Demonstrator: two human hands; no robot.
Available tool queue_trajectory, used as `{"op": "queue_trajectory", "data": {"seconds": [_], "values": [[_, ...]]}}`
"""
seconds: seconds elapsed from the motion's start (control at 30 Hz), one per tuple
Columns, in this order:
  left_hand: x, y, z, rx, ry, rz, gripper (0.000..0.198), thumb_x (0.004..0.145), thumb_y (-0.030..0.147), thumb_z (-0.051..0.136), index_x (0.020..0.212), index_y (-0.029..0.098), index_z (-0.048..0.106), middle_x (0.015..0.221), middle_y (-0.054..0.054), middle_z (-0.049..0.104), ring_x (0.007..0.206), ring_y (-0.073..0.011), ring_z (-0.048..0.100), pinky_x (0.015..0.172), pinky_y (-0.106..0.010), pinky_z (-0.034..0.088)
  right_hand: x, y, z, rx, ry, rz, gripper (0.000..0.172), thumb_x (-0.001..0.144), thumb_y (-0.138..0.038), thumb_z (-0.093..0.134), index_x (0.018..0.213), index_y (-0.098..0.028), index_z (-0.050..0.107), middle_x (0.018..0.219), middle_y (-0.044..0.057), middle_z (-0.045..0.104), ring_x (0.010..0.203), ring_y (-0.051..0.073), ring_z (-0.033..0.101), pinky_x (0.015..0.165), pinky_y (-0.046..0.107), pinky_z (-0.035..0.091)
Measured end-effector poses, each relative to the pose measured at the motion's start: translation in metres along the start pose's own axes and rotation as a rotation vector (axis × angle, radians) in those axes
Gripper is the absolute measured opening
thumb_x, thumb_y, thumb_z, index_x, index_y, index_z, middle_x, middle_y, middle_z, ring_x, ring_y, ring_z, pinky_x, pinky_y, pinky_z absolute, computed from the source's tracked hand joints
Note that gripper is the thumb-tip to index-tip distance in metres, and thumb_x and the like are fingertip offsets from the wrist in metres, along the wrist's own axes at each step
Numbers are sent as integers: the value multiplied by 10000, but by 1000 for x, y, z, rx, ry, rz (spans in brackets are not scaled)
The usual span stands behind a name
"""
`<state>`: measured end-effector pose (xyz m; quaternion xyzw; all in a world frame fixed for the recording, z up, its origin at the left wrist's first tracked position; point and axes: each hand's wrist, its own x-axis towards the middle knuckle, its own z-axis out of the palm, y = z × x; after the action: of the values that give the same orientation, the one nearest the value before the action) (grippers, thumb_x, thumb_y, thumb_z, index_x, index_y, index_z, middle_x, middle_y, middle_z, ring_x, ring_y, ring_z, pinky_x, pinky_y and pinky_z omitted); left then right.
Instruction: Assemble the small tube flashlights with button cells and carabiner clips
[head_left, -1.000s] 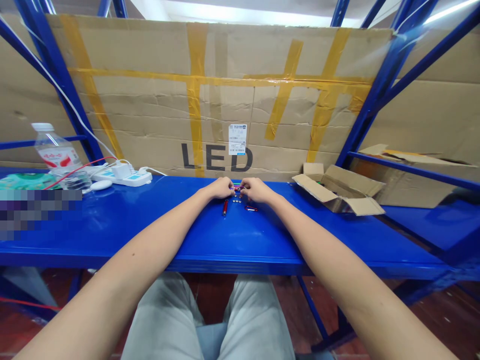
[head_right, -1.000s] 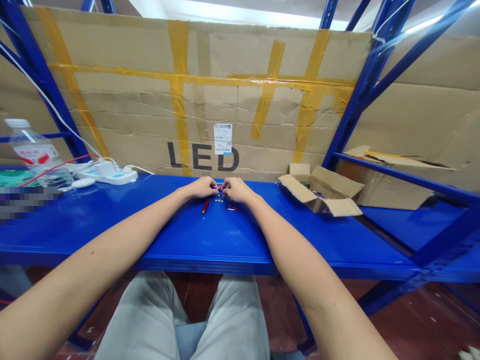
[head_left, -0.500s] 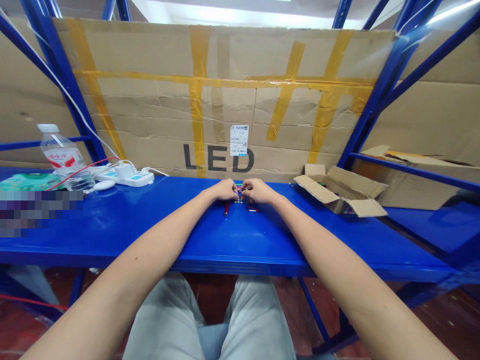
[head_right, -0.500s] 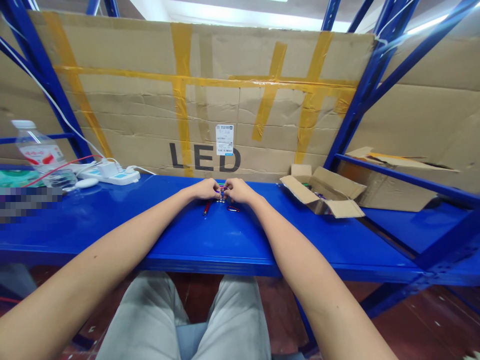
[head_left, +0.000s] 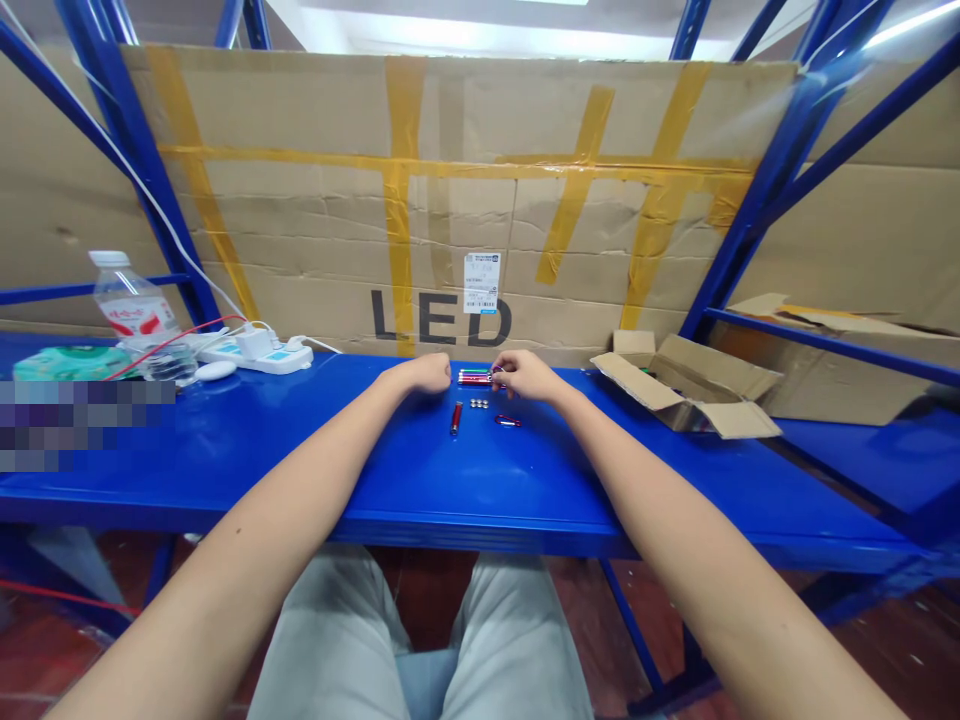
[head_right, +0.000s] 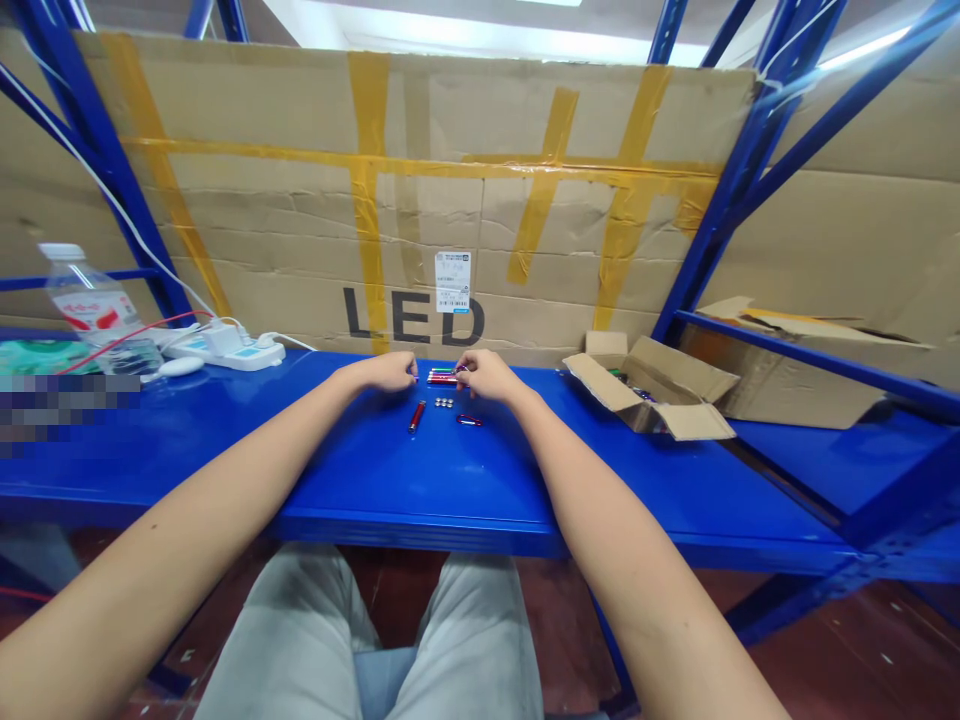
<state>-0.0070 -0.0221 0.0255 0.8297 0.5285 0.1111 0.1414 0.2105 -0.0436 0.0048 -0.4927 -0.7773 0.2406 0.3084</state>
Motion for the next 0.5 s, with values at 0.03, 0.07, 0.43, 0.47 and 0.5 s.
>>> {"op": "queue_trajectory", "data": {"seconds": [0.03,0.07,0.43,0.47,0.5], "values": [[-1,0,-2,25,-20,-26,72,610,119,626,609,179,586,618,-57,611,722,-220,583,686,-291,409,0,0,-1,-16,5,1,43,834,-152,558,869,-149,582,758,36,715,465,87,553,477,205,415],[-2,0,-4,41,-34,-51,95,583,108,638,580,180,576,583,-57,594,728,-233,591,699,-300,416,-1,1,-1,-36,7,-1,44,832,-151,562,870,-150,584,756,34,714,470,88,555,484,207,418],[-10,6,-11,53,-193,-200,169,585,238,734,554,168,583,539,-63,628,516,-185,575,548,-292,460,-5,-5,-2,-211,-20,-7,61,837,-141,564,881,-154,604,742,22,692,492,97,564,513,210,416],[-10,6,-12,24,-194,-209,165,591,234,734,564,165,585,546,-64,632,509,-179,574,541,-290,463,-5,-5,-2,-217,-21,-5,62,838,-143,565,883,-154,605,740,23,690,494,98,565,513,210,416],[-10,5,-12,-12,-195,-219,158,592,220,733,573,162,587,550,-66,633,511,-178,579,539,-289,469,-6,-6,-2,-222,-23,-3,64,839,-146,566,887,-153,607,742,23,688,496,98,566,515,210,416]]}}
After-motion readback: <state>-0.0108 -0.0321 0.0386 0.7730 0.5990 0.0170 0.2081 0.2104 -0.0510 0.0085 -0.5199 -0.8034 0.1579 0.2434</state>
